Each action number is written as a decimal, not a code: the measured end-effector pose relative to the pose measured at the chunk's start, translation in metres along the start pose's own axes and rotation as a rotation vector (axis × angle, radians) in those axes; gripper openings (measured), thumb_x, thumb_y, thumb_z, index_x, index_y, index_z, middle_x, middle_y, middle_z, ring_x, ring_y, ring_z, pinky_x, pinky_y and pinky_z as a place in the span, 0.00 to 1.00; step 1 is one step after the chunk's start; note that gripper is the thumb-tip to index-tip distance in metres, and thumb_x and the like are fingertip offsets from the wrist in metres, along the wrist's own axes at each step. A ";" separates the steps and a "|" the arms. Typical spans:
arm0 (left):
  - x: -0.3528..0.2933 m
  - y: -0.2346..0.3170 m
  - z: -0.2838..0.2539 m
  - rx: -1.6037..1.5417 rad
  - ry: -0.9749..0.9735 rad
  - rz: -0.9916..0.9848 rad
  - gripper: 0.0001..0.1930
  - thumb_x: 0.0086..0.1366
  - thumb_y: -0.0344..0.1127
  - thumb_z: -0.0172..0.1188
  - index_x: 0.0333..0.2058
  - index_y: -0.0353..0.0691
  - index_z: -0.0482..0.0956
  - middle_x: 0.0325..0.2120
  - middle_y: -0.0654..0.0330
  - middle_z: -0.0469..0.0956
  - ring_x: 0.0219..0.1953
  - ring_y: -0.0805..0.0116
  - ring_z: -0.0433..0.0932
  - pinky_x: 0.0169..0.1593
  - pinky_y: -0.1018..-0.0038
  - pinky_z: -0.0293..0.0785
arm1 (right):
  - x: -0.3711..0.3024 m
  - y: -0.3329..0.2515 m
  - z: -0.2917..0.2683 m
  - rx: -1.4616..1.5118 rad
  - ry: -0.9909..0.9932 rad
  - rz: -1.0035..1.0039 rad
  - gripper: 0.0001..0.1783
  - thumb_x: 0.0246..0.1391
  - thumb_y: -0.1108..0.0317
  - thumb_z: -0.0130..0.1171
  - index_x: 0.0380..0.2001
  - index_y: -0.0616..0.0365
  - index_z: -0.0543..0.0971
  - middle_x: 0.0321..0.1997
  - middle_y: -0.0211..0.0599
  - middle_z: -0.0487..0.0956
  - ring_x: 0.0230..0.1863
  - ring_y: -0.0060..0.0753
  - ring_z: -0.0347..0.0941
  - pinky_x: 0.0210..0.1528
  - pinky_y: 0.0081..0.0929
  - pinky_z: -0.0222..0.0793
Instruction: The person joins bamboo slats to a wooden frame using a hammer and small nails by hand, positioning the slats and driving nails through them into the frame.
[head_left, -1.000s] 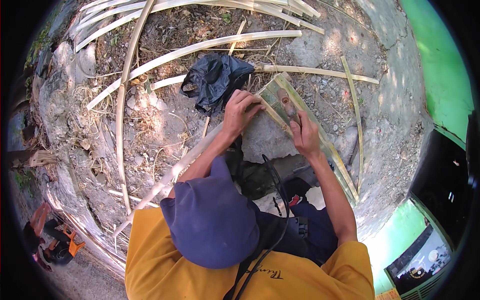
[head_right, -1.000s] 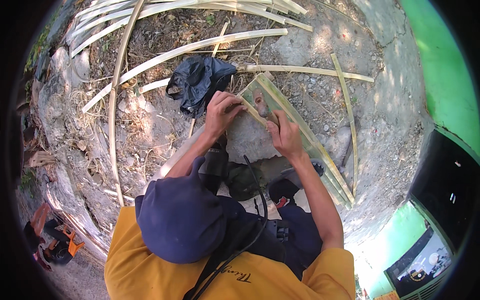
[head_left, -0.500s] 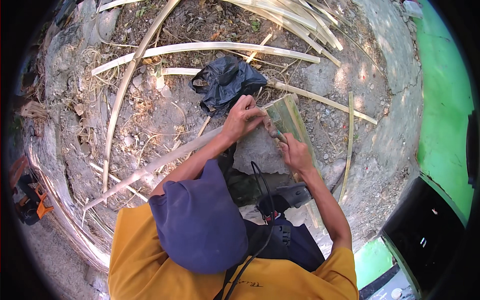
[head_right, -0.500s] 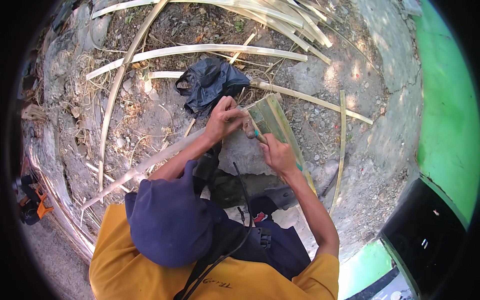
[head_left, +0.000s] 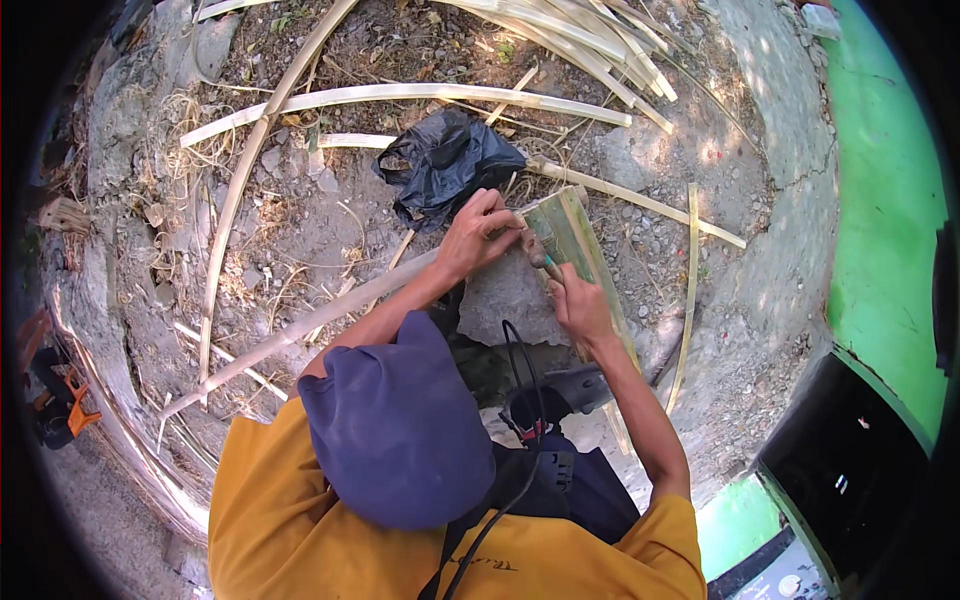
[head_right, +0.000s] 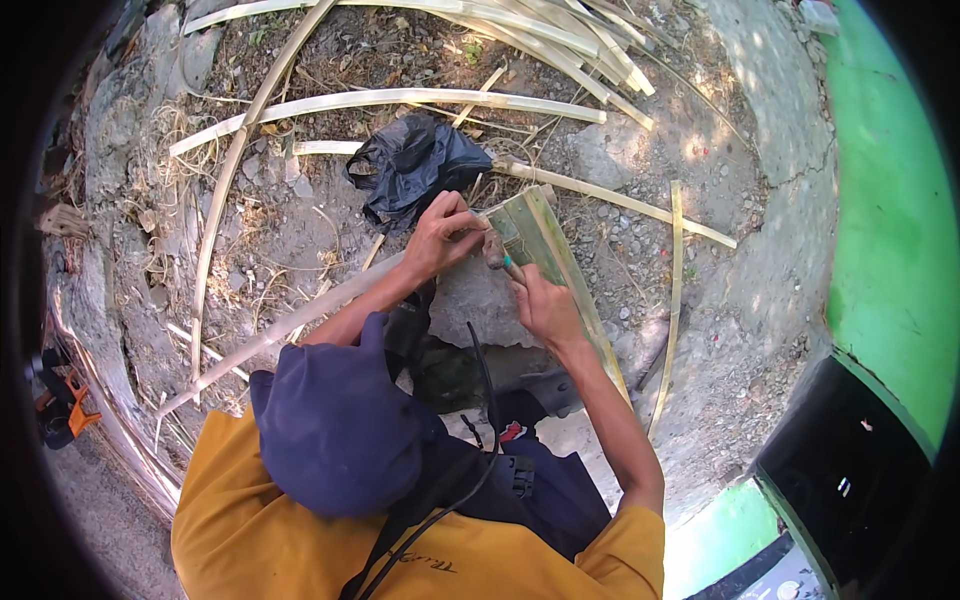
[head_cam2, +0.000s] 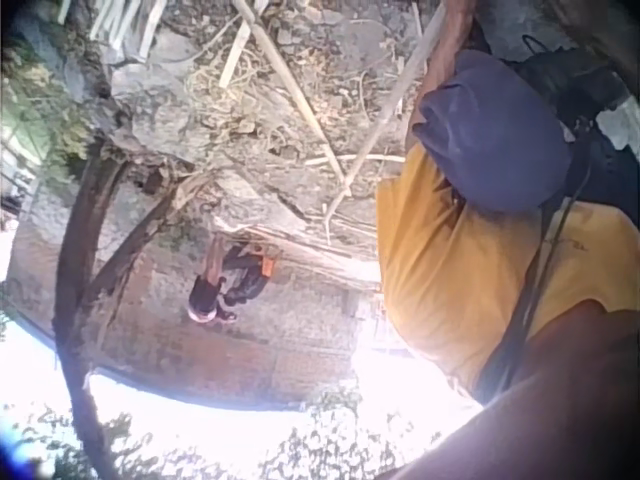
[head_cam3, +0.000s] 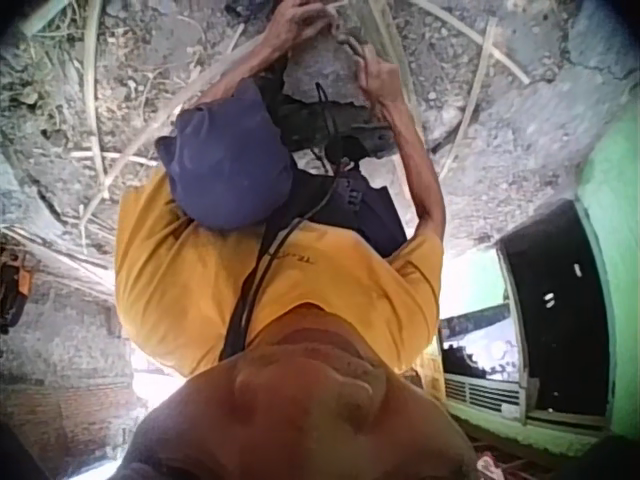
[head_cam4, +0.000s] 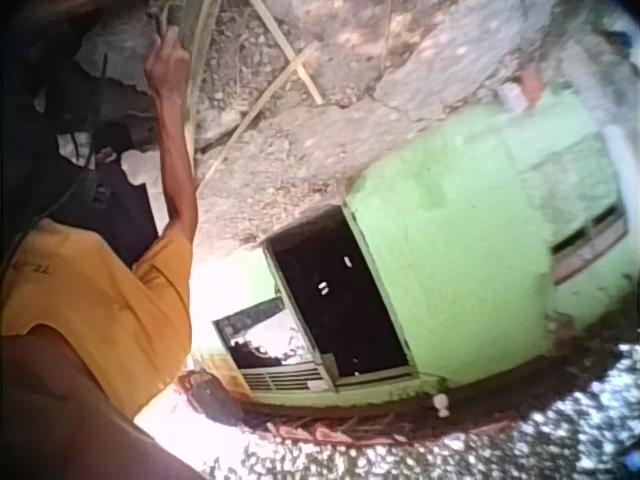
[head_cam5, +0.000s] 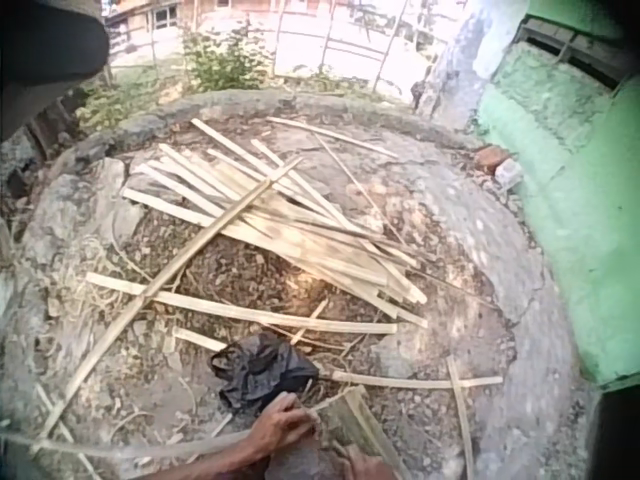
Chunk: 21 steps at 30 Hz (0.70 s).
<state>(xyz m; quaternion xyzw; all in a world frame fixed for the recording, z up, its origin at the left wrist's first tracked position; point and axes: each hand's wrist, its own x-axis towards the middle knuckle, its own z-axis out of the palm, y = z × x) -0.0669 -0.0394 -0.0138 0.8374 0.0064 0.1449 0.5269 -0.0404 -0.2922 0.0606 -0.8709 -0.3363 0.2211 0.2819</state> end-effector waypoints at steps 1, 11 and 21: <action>-0.002 0.000 0.001 -0.023 -0.019 -0.032 0.10 0.52 0.29 0.76 0.35 0.40 0.87 0.28 0.61 0.67 0.33 0.61 0.69 0.37 0.65 0.69 | -0.001 0.004 0.000 -0.004 -0.005 0.014 0.09 0.70 0.65 0.55 0.44 0.58 0.71 0.29 0.56 0.80 0.30 0.63 0.80 0.29 0.54 0.71; -0.009 0.000 -0.002 0.128 -0.008 0.033 0.21 0.52 0.38 0.78 0.47 0.50 0.89 0.31 0.63 0.68 0.37 0.62 0.70 0.42 0.64 0.70 | -0.003 -0.005 -0.006 0.019 0.035 -0.092 0.09 0.69 0.66 0.55 0.46 0.59 0.72 0.29 0.54 0.81 0.30 0.62 0.80 0.30 0.51 0.73; -0.010 0.005 -0.003 0.280 0.018 -0.025 0.23 0.47 0.50 0.80 0.45 0.63 0.92 0.33 0.66 0.66 0.40 0.63 0.67 0.44 0.65 0.63 | -0.007 0.001 -0.008 0.044 0.086 -0.165 0.07 0.69 0.65 0.54 0.43 0.57 0.73 0.27 0.54 0.81 0.28 0.63 0.80 0.28 0.53 0.73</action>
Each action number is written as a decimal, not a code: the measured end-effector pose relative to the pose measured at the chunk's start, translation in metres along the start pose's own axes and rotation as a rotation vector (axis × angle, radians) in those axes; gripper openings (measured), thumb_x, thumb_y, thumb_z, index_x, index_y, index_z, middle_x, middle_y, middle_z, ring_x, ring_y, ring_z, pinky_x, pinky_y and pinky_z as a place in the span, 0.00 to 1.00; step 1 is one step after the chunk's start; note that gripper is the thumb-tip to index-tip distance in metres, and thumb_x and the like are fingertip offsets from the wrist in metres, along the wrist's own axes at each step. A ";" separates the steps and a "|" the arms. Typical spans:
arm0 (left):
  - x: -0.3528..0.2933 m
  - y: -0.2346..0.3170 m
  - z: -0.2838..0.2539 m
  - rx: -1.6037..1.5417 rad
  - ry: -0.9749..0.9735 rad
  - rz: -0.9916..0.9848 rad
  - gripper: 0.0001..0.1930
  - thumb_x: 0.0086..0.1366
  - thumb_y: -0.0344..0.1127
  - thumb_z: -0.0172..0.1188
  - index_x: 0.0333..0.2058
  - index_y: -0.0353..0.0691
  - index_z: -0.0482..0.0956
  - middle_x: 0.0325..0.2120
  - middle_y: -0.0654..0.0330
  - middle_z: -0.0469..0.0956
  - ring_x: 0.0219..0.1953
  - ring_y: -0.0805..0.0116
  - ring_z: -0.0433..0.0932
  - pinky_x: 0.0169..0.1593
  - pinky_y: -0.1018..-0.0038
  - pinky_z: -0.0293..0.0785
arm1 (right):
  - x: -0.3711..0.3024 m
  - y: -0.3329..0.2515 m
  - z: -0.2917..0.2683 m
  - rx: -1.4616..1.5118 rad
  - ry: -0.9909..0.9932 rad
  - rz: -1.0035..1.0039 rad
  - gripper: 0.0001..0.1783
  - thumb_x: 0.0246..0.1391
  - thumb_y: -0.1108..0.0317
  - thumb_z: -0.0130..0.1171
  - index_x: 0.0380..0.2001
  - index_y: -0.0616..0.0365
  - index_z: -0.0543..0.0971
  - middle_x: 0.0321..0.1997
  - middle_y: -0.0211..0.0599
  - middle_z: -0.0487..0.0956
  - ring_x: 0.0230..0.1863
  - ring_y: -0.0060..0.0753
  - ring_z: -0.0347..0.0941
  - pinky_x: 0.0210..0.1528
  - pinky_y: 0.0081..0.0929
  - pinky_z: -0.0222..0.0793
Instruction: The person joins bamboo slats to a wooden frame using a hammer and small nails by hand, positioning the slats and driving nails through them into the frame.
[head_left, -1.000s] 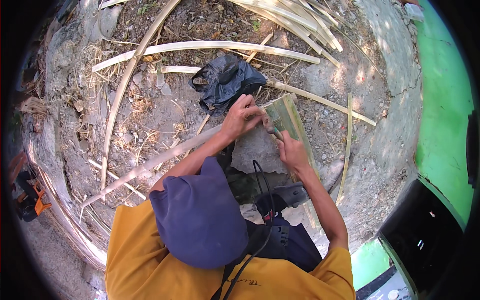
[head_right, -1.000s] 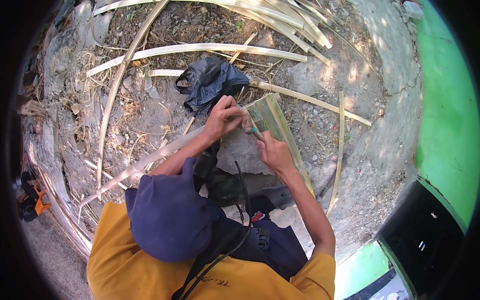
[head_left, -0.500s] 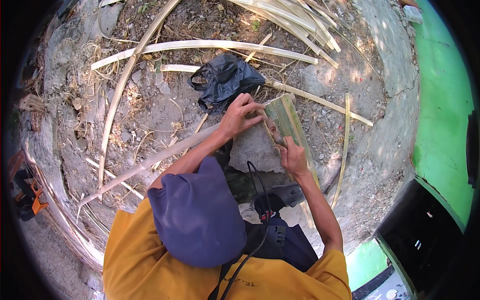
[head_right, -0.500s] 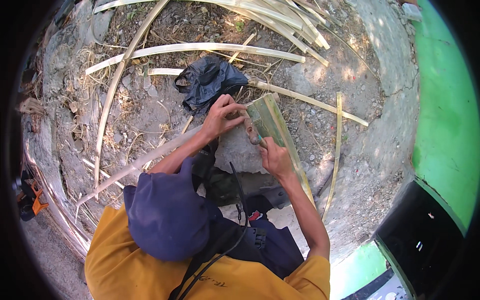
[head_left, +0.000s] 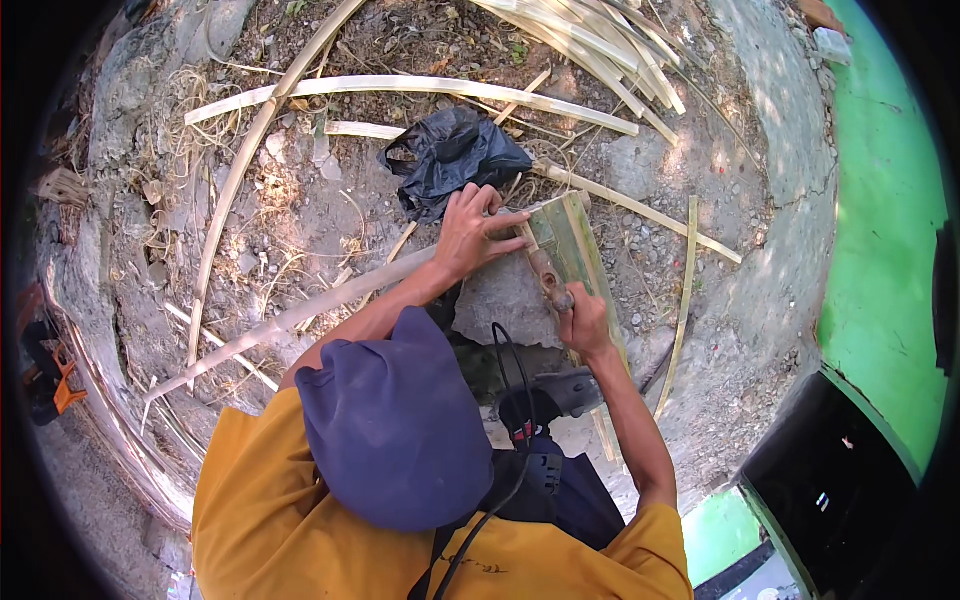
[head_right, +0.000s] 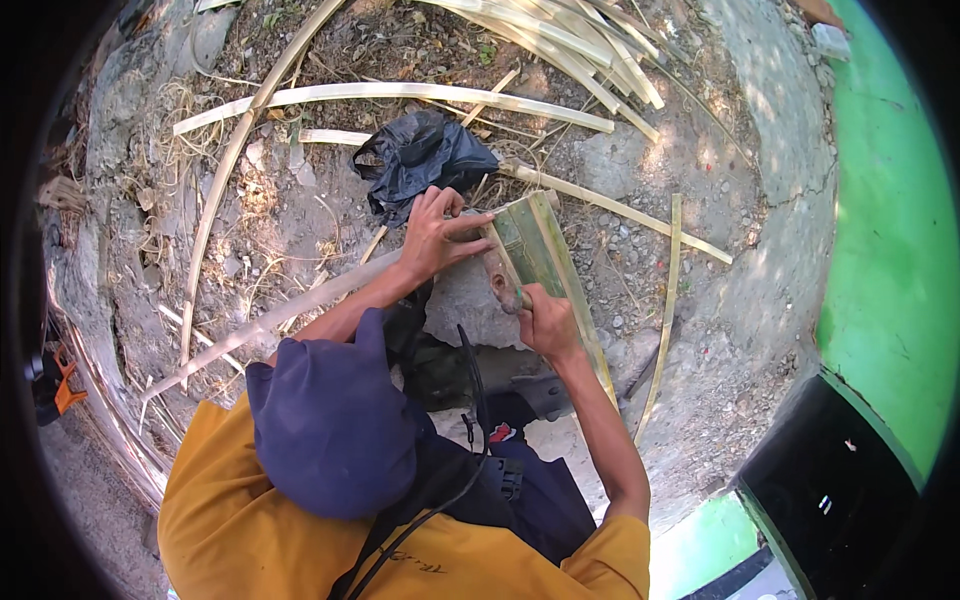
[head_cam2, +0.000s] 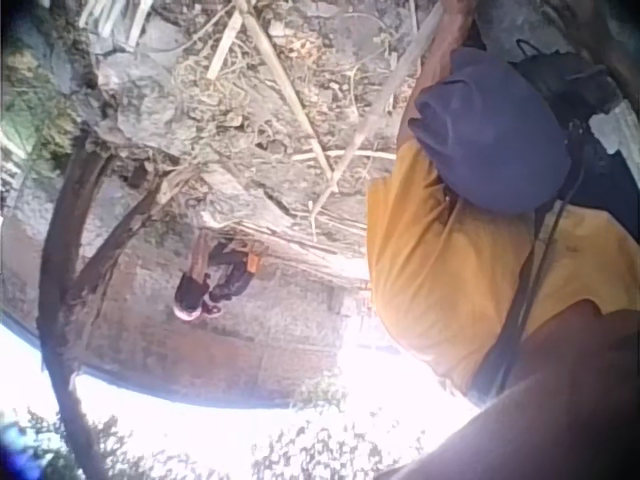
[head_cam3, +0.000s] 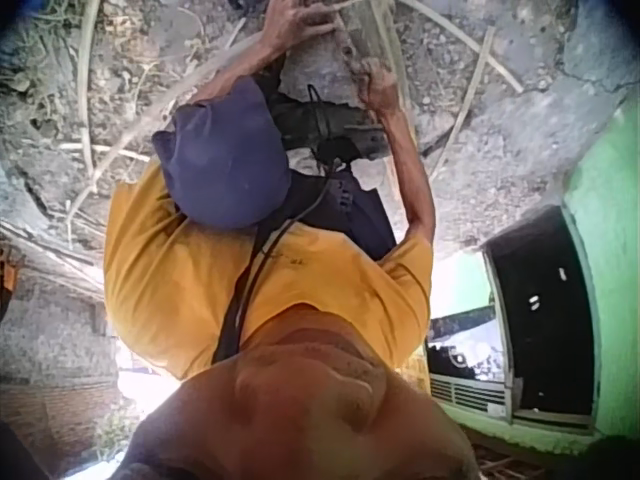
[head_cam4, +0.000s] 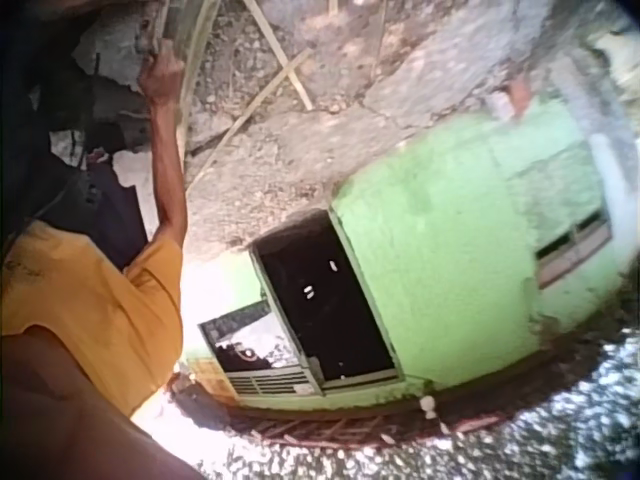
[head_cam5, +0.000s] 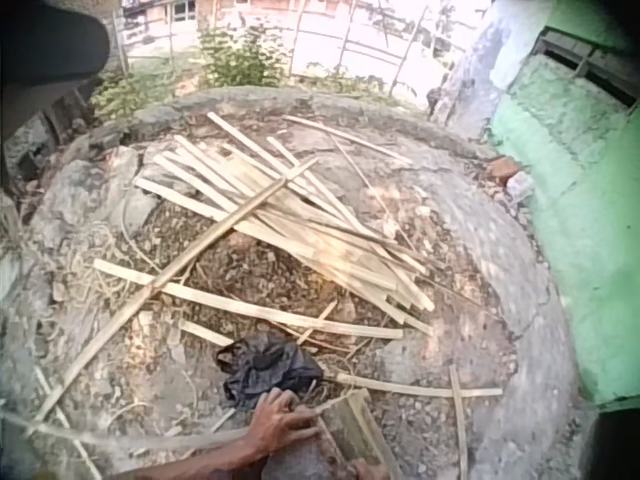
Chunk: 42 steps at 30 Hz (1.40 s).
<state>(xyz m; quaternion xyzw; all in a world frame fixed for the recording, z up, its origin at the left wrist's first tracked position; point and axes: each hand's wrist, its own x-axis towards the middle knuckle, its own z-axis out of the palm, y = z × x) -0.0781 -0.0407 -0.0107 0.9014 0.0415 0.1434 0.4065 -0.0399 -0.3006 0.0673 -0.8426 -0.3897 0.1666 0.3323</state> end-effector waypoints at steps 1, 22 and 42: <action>0.000 0.001 0.000 0.009 -0.019 -0.014 0.23 0.46 0.50 0.80 0.45 0.63 0.92 0.33 0.66 0.65 0.41 0.63 0.67 0.43 0.65 0.63 | 0.006 0.005 0.007 -0.052 -0.063 0.102 0.07 0.70 0.65 0.54 0.43 0.57 0.73 0.27 0.53 0.81 0.27 0.62 0.80 0.28 0.52 0.73; 0.001 -0.003 -0.003 -0.019 0.013 -0.030 0.22 0.46 0.50 0.81 0.44 0.62 0.93 0.34 0.65 0.65 0.41 0.63 0.67 0.43 0.66 0.62 | 0.008 -0.005 0.005 -0.019 0.000 0.083 0.10 0.64 0.67 0.60 0.44 0.57 0.73 0.28 0.53 0.81 0.29 0.62 0.80 0.28 0.52 0.73; 0.001 -0.002 -0.002 -0.040 0.000 -0.046 0.23 0.44 0.49 0.82 0.43 0.64 0.93 0.34 0.65 0.65 0.41 0.63 0.68 0.43 0.65 0.63 | 0.021 0.001 -0.005 -0.086 -0.103 0.109 0.08 0.68 0.65 0.56 0.43 0.58 0.73 0.25 0.56 0.80 0.27 0.66 0.79 0.28 0.55 0.71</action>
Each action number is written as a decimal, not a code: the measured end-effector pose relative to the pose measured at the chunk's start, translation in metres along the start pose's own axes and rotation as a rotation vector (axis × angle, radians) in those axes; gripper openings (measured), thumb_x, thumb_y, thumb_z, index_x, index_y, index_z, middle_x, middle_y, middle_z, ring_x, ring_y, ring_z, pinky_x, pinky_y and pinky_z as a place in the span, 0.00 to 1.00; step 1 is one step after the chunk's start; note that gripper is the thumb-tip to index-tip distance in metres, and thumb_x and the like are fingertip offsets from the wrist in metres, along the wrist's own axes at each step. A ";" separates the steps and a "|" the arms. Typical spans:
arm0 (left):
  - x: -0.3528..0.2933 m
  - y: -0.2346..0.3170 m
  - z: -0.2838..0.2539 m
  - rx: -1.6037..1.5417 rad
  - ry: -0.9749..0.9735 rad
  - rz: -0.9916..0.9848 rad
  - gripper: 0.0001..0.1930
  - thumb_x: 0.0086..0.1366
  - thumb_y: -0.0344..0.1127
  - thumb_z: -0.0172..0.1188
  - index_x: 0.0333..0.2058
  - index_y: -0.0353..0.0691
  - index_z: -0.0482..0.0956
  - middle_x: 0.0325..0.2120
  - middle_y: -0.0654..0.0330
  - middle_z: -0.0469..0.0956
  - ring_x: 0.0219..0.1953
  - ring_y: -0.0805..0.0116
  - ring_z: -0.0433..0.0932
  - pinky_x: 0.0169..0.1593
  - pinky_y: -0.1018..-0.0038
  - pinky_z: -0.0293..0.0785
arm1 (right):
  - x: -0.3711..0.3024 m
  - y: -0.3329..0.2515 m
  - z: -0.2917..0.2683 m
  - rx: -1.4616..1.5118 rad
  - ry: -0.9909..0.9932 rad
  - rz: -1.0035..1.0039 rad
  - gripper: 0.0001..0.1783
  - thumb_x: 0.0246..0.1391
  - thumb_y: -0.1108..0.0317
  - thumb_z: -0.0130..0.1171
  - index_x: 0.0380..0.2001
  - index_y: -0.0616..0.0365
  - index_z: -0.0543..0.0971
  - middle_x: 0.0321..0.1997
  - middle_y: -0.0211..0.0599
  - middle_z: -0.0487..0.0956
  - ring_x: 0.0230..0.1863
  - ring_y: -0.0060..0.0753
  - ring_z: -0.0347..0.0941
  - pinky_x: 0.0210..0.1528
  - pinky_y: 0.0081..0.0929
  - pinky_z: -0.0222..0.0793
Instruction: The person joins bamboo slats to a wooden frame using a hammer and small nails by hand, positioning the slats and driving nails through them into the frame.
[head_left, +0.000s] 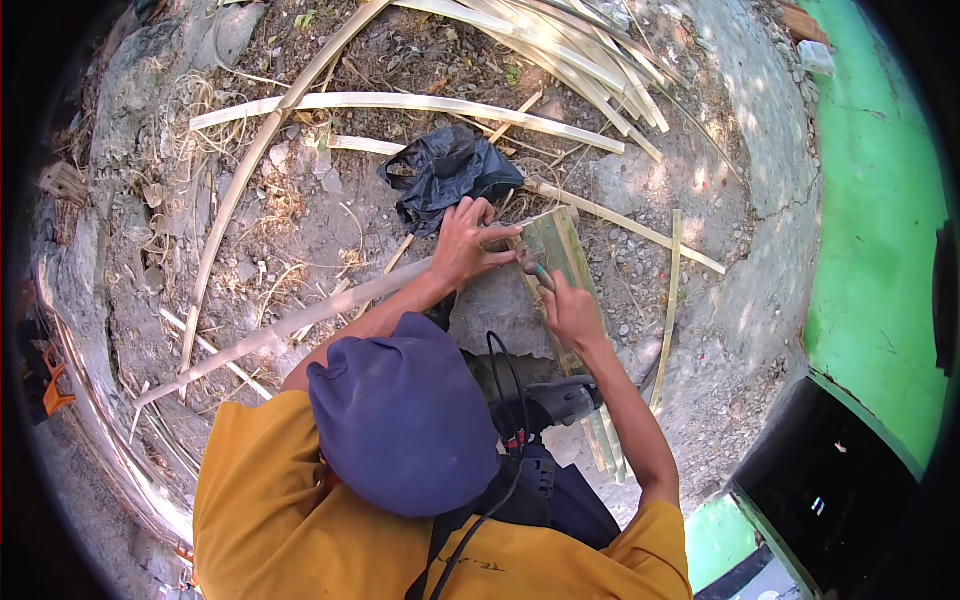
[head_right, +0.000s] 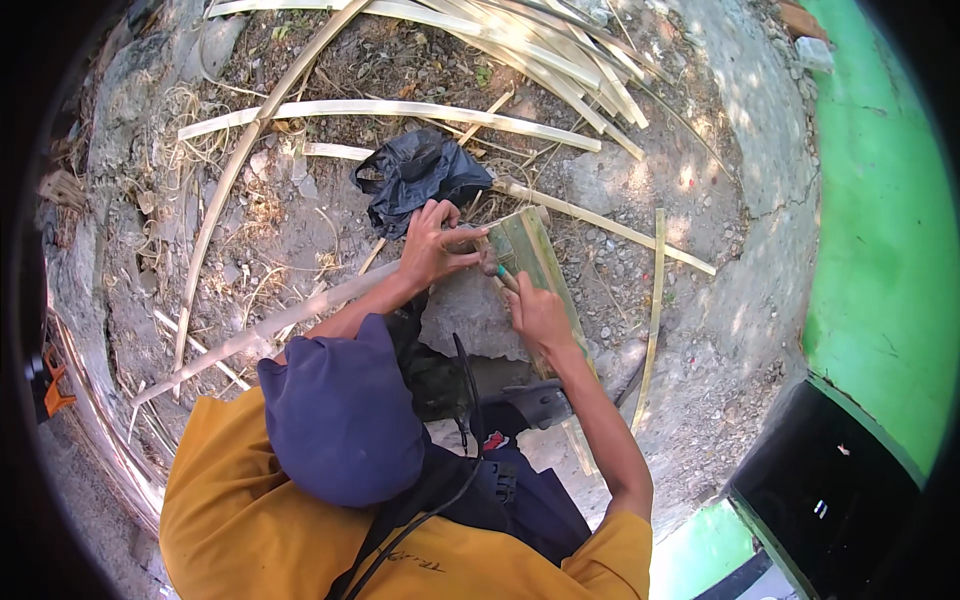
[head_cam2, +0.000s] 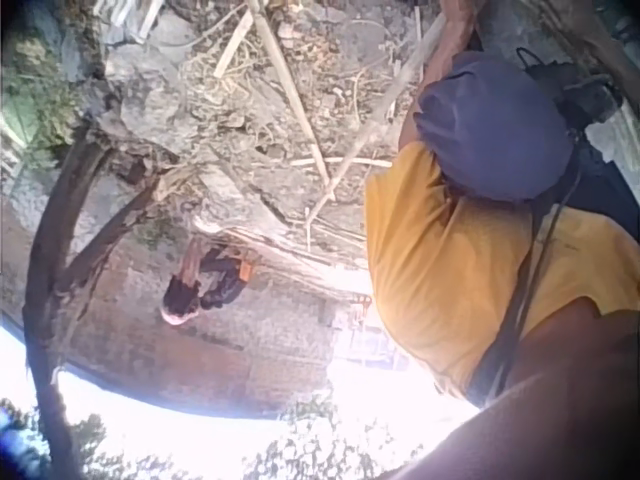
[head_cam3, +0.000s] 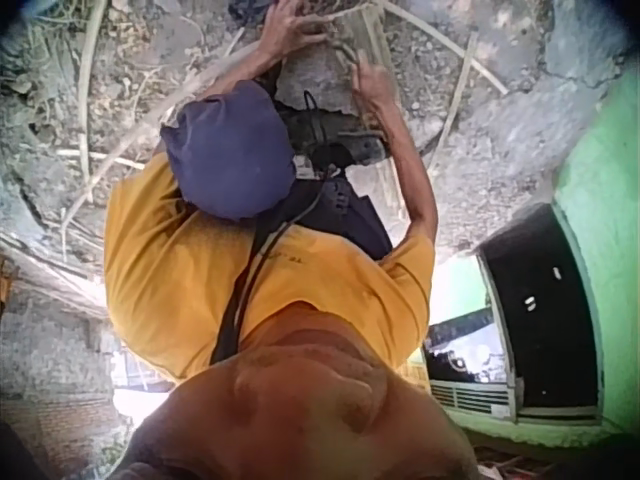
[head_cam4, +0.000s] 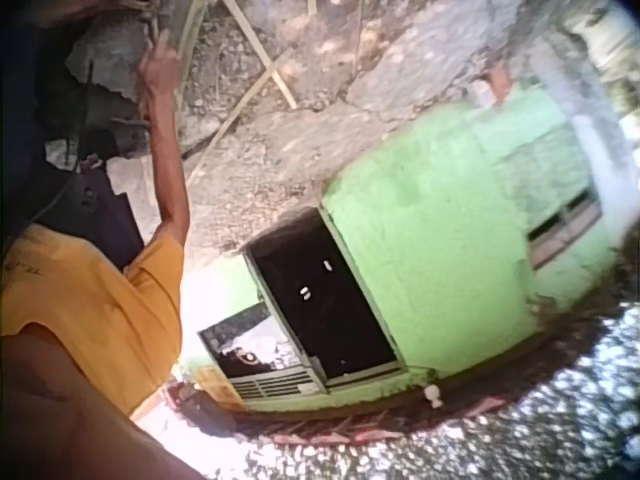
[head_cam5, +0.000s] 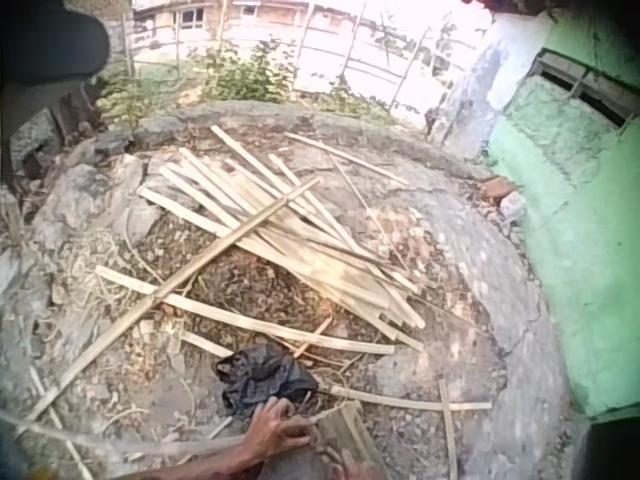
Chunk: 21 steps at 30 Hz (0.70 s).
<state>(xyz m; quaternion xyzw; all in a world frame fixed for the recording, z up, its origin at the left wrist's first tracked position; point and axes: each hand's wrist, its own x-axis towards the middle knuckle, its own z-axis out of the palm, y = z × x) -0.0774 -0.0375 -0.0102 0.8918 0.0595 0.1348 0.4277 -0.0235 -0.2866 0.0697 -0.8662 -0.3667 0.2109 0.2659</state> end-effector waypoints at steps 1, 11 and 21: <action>0.000 0.000 0.001 0.013 -0.019 -0.005 0.23 0.45 0.49 0.82 0.43 0.64 0.93 0.34 0.65 0.65 0.41 0.62 0.68 0.43 0.65 0.63 | 0.005 -0.002 0.000 -0.091 -0.102 0.148 0.08 0.67 0.66 0.57 0.44 0.58 0.73 0.25 0.56 0.80 0.27 0.66 0.79 0.28 0.55 0.71; -0.004 0.001 0.001 0.004 0.024 0.031 0.24 0.44 0.49 0.82 0.44 0.64 0.93 0.34 0.65 0.65 0.40 0.63 0.67 0.43 0.66 0.62 | -0.007 -0.013 -0.009 0.009 0.054 0.026 0.08 0.67 0.66 0.58 0.41 0.58 0.73 0.26 0.58 0.79 0.27 0.65 0.79 0.29 0.54 0.71; 0.000 0.002 -0.001 -0.009 -0.002 0.027 0.25 0.42 0.46 0.81 0.44 0.63 0.93 0.34 0.65 0.65 0.41 0.63 0.68 0.43 0.66 0.62 | -0.001 -0.012 -0.005 0.086 0.159 -0.092 0.08 0.67 0.65 0.57 0.44 0.56 0.74 0.25 0.54 0.80 0.26 0.62 0.79 0.27 0.54 0.71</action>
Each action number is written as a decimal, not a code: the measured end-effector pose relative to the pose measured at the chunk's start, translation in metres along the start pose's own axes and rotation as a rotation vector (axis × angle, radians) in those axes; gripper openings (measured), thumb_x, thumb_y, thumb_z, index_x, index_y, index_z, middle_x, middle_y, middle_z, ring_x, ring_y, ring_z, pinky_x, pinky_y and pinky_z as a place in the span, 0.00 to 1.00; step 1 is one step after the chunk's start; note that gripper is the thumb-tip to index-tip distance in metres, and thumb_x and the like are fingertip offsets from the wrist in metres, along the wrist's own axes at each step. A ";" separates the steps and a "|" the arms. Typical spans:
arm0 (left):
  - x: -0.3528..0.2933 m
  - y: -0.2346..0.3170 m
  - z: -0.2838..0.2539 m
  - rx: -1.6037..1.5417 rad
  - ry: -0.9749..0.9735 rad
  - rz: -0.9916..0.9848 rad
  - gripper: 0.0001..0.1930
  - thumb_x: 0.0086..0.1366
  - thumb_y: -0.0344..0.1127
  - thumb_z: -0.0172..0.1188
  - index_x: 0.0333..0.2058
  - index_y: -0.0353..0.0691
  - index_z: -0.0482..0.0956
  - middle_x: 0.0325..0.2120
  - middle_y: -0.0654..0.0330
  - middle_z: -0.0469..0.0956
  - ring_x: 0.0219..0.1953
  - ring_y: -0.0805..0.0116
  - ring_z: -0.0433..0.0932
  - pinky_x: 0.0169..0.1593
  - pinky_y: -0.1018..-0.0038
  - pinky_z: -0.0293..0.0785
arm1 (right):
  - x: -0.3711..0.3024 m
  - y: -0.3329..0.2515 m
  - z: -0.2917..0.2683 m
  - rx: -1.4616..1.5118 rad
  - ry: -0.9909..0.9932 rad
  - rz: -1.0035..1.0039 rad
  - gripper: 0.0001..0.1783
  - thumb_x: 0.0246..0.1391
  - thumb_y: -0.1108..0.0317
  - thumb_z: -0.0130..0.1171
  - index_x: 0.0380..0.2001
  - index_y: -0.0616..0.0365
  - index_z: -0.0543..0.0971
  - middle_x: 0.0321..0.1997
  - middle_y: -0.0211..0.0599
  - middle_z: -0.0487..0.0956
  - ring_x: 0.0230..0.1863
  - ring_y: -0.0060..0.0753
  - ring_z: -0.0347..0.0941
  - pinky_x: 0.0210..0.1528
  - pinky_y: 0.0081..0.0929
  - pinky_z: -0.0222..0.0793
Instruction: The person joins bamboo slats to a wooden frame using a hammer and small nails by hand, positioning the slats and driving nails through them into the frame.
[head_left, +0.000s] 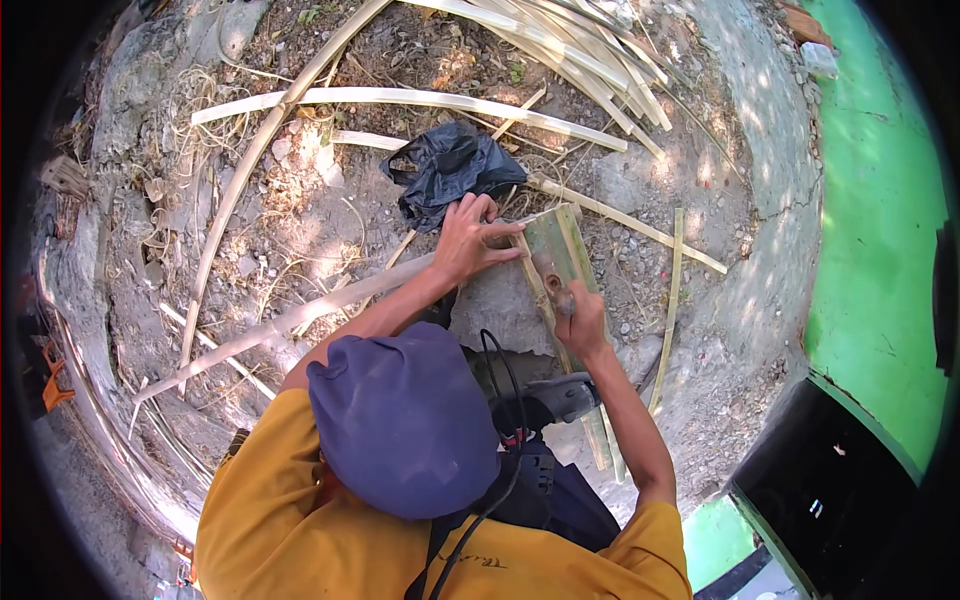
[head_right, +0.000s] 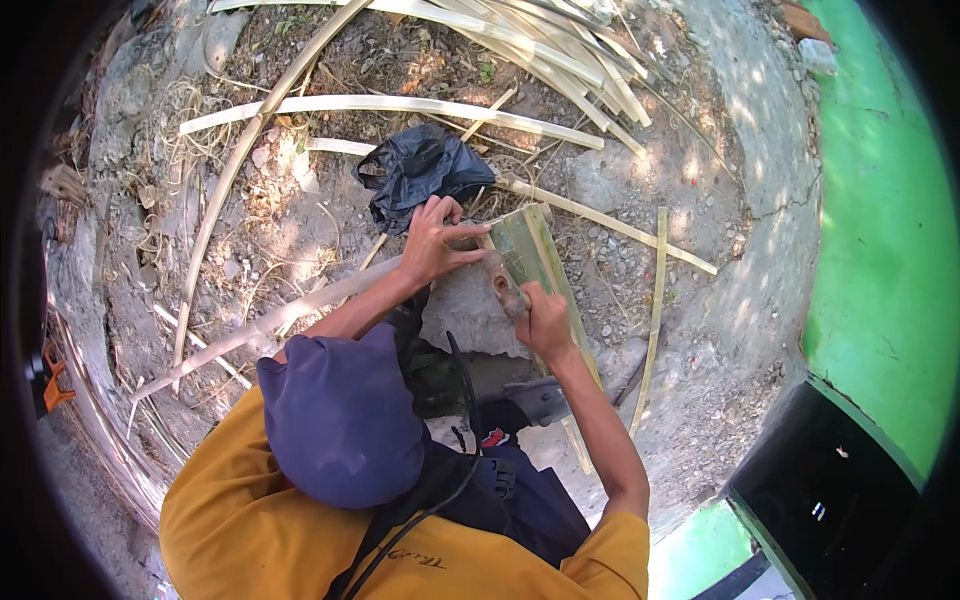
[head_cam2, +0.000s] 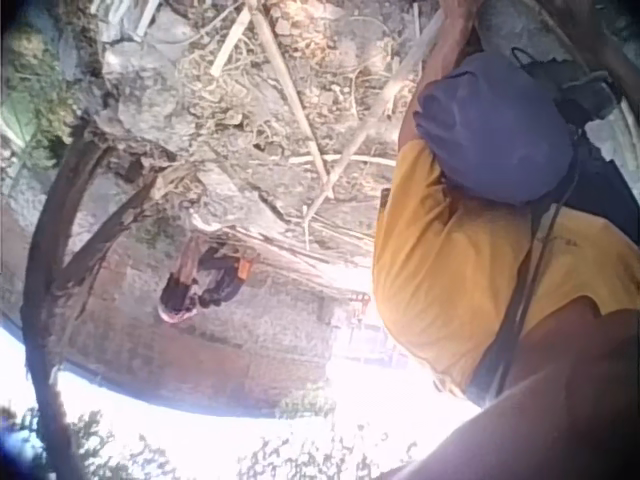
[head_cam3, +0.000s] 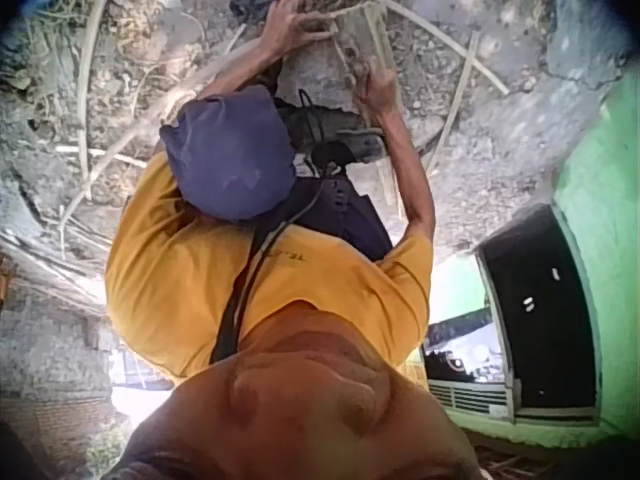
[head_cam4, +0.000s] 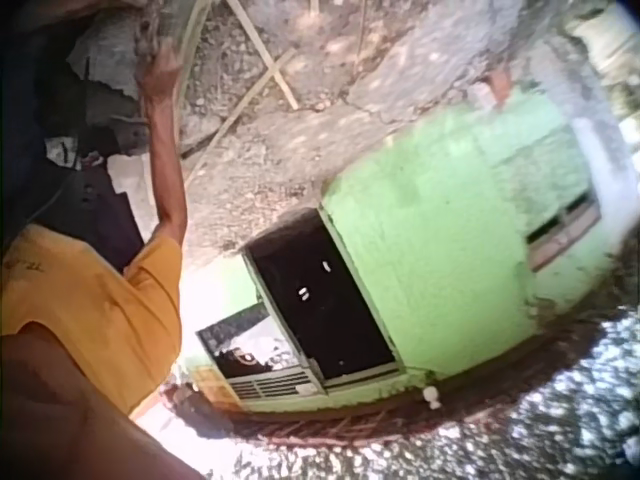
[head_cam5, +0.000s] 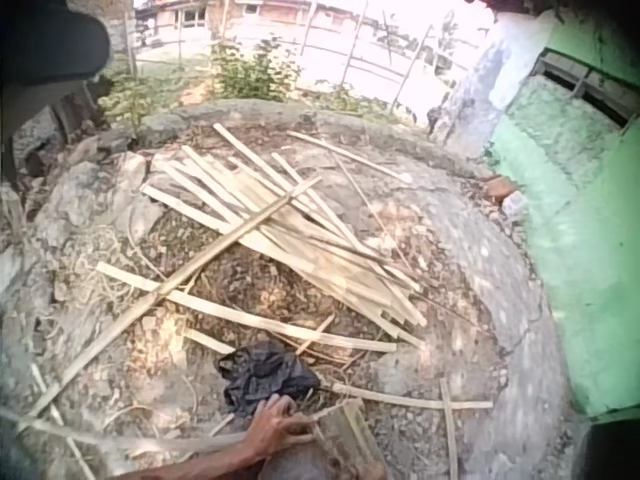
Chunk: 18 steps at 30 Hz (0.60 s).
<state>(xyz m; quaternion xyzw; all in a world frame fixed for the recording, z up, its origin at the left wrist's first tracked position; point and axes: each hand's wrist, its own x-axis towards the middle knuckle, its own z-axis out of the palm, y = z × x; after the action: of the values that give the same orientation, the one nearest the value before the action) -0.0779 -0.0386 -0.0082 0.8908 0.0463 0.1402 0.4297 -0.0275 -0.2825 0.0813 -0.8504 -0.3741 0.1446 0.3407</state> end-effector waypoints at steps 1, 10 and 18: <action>-0.001 0.001 -0.001 0.000 -0.002 -0.037 0.25 0.42 0.45 0.82 0.45 0.64 0.93 0.34 0.65 0.65 0.41 0.63 0.68 0.44 0.65 0.63 | 0.001 0.002 0.003 -0.047 -0.075 0.037 0.09 0.67 0.65 0.57 0.45 0.56 0.74 0.25 0.54 0.80 0.26 0.62 0.79 0.27 0.54 0.72; -0.001 0.000 0.000 -0.040 -0.006 -0.042 0.27 0.40 0.43 0.82 0.45 0.65 0.93 0.35 0.65 0.65 0.41 0.62 0.68 0.44 0.65 0.63 | -0.010 -0.001 0.006 0.037 0.035 -0.070 0.10 0.69 0.64 0.56 0.47 0.58 0.74 0.25 0.59 0.80 0.29 0.66 0.80 0.29 0.57 0.71; -0.005 -0.003 -0.001 0.017 0.003 0.011 0.27 0.41 0.44 0.83 0.46 0.66 0.92 0.34 0.65 0.65 0.41 0.62 0.67 0.44 0.66 0.62 | -0.004 -0.021 0.008 0.018 0.035 0.080 0.11 0.71 0.61 0.55 0.41 0.57 0.71 0.24 0.58 0.79 0.28 0.66 0.79 0.28 0.58 0.70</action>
<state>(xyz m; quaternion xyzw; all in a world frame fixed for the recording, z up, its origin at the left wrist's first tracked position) -0.0824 -0.0367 -0.0113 0.8944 0.0432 0.1432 0.4215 -0.0458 -0.2715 0.0903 -0.8639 -0.3327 0.1465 0.3487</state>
